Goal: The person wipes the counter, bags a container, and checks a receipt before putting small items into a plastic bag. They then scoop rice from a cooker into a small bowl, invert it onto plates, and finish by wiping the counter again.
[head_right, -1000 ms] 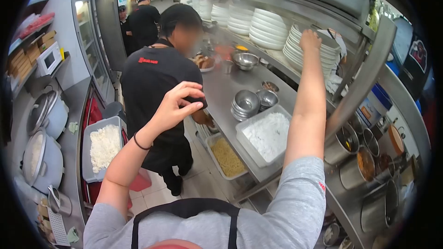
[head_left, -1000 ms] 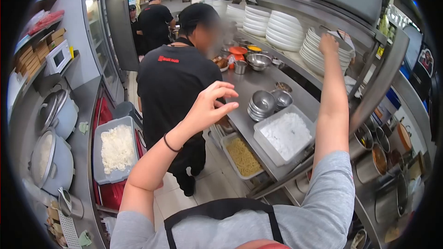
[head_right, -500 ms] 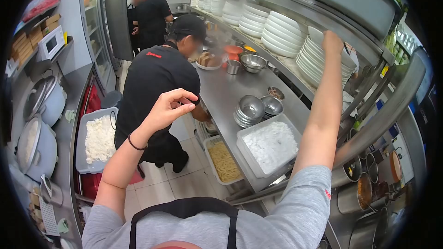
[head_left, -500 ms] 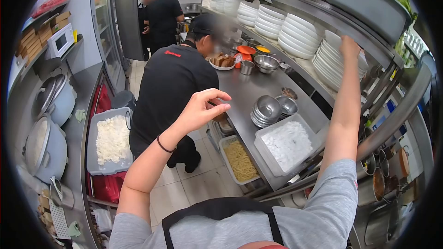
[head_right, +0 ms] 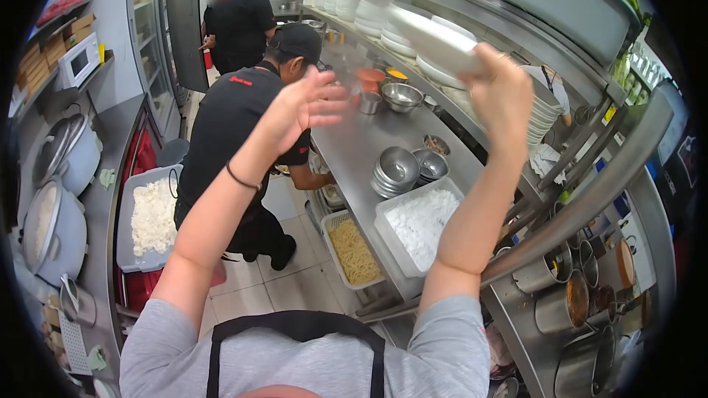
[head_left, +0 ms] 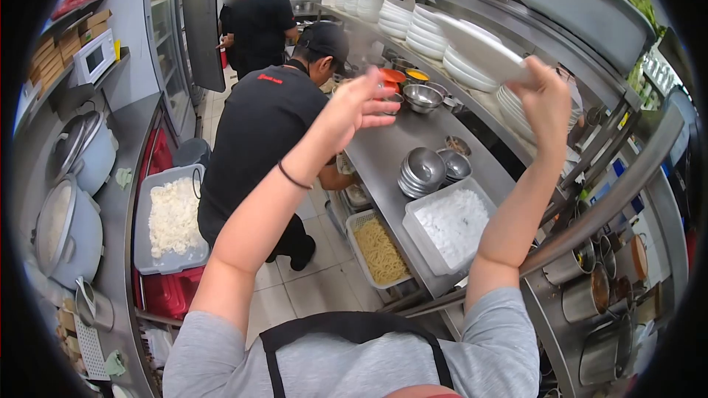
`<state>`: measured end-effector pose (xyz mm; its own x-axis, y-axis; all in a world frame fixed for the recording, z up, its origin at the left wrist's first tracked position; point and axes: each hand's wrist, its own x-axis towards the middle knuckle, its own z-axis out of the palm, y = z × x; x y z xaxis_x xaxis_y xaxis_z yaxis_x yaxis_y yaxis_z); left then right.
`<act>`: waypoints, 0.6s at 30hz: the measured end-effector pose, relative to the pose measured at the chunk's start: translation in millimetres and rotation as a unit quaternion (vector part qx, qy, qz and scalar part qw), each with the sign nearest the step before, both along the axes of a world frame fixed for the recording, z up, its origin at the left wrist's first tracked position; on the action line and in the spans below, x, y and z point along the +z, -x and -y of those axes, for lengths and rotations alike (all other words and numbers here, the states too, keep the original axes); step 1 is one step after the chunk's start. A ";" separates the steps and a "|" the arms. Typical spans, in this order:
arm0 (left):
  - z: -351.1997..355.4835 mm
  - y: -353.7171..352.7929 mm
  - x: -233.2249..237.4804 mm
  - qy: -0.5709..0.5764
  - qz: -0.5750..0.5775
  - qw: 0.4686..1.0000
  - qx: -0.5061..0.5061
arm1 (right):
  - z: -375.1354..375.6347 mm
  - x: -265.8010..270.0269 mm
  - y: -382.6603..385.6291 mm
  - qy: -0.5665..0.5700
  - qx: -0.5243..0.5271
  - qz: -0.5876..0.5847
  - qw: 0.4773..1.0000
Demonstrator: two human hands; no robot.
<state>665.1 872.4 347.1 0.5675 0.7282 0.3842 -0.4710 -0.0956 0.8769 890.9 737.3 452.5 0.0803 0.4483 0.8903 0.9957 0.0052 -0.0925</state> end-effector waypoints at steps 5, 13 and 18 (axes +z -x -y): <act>9.7 29.1 -4.9 0.122 0.056 0.981 -0.138 | 13.7 -73.8 65.9 0.051 0.196 0.171 0.964; 41.9 118.9 -135.6 0.287 0.141 0.947 0.007 | -57.3 -40.3 21.2 0.354 0.385 0.041 0.851; 82.4 207.0 -188.8 0.321 0.077 0.935 0.127 | -176.9 3.4 -195.1 0.272 -0.232 0.013 0.934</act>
<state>458.1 789.9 158.3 0.3189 0.9407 -0.1154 -0.6296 0.3013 0.7161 1085.9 914.2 455.9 0.3598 0.7570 0.5454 0.8814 -0.4675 0.0674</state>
